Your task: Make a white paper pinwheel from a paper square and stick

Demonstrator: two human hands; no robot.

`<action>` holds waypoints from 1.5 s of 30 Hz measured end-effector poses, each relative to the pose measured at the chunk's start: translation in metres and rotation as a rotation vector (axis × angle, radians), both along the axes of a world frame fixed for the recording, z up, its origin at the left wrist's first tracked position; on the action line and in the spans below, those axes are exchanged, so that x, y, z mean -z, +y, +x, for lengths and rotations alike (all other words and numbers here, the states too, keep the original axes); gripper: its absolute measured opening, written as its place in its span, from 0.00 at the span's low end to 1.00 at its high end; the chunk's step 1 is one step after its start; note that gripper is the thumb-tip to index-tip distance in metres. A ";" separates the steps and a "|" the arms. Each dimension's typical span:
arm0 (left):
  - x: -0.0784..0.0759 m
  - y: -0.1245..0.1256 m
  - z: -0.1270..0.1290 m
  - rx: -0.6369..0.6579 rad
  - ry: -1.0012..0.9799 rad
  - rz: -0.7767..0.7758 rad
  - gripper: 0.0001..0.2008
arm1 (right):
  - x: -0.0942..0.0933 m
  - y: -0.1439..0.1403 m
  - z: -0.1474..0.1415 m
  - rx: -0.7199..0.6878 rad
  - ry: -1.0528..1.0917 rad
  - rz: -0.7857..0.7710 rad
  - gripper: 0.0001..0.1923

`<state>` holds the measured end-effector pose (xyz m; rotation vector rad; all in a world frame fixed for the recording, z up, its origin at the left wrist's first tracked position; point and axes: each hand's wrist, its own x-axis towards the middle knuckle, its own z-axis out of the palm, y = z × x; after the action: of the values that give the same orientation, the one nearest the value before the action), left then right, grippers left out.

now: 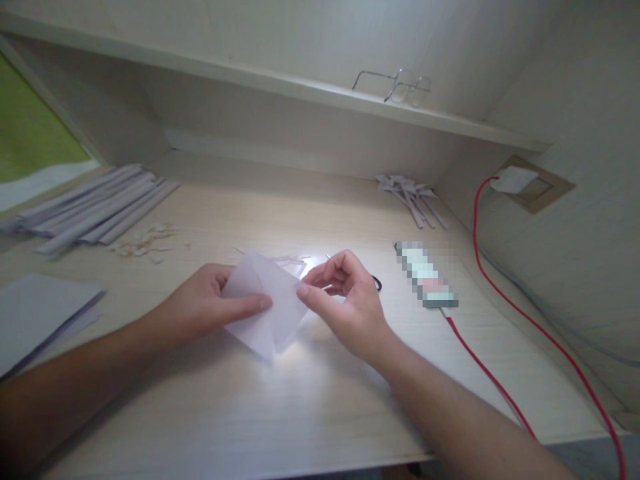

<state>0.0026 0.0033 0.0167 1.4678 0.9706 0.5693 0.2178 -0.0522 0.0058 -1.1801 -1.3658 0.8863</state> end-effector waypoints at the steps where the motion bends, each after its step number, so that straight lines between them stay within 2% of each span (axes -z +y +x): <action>1: 0.000 0.000 0.000 0.051 0.028 -0.007 0.09 | 0.000 0.000 0.000 -0.020 0.011 -0.007 0.14; 4: 0.000 0.001 0.000 0.109 0.059 0.008 0.08 | 0.001 -0.001 -0.002 -0.090 -0.012 -0.011 0.13; 7: -0.001 0.004 0.000 0.001 -0.008 0.030 0.09 | 0.001 -0.001 -0.002 -0.045 -0.005 0.003 0.13; 10: 0.002 0.007 0.001 -0.181 -0.216 -0.049 0.22 | 0.001 0.001 -0.003 0.009 0.041 -0.004 0.12; 11: 0.003 0.007 0.001 -0.204 -0.300 -0.084 0.25 | 0.001 0.002 -0.003 0.011 0.057 -0.008 0.12; 13: 0.006 0.006 0.002 -0.160 -0.404 -0.146 0.23 | 0.001 0.002 -0.005 -0.003 0.089 -0.020 0.12; 17: 0.007 0.002 0.001 -0.013 -0.313 -0.183 0.12 | -0.002 0.001 -0.009 -0.028 0.142 -0.039 0.11; 23: 0.006 0.003 -0.001 -0.062 -0.257 -0.148 0.11 | -0.003 -0.002 -0.004 -0.082 0.032 0.047 0.03; 26: 0.010 0.006 -0.003 -0.068 -0.308 -0.160 0.14 | -0.001 -0.004 0.003 -0.139 -0.111 0.133 0.09; 30: 0.012 0.007 -0.005 -0.100 -0.305 -0.130 0.16 | -0.001 -0.005 0.005 -0.185 -0.219 0.205 0.12; 36: 0.009 0.006 -0.005 -0.126 -0.252 -0.104 0.17 | -0.004 -0.006 0.003 -0.166 -0.262 0.193 0.06; 45: 0.008 0.005 -0.004 -0.123 -0.255 -0.100 0.15 | -0.005 -0.006 0.003 -0.158 -0.269 0.164 0.04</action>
<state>-0.0009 0.0084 0.0089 1.2187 0.8782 0.7660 0.2205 -0.0578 0.0109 -1.1038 -1.7354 0.7269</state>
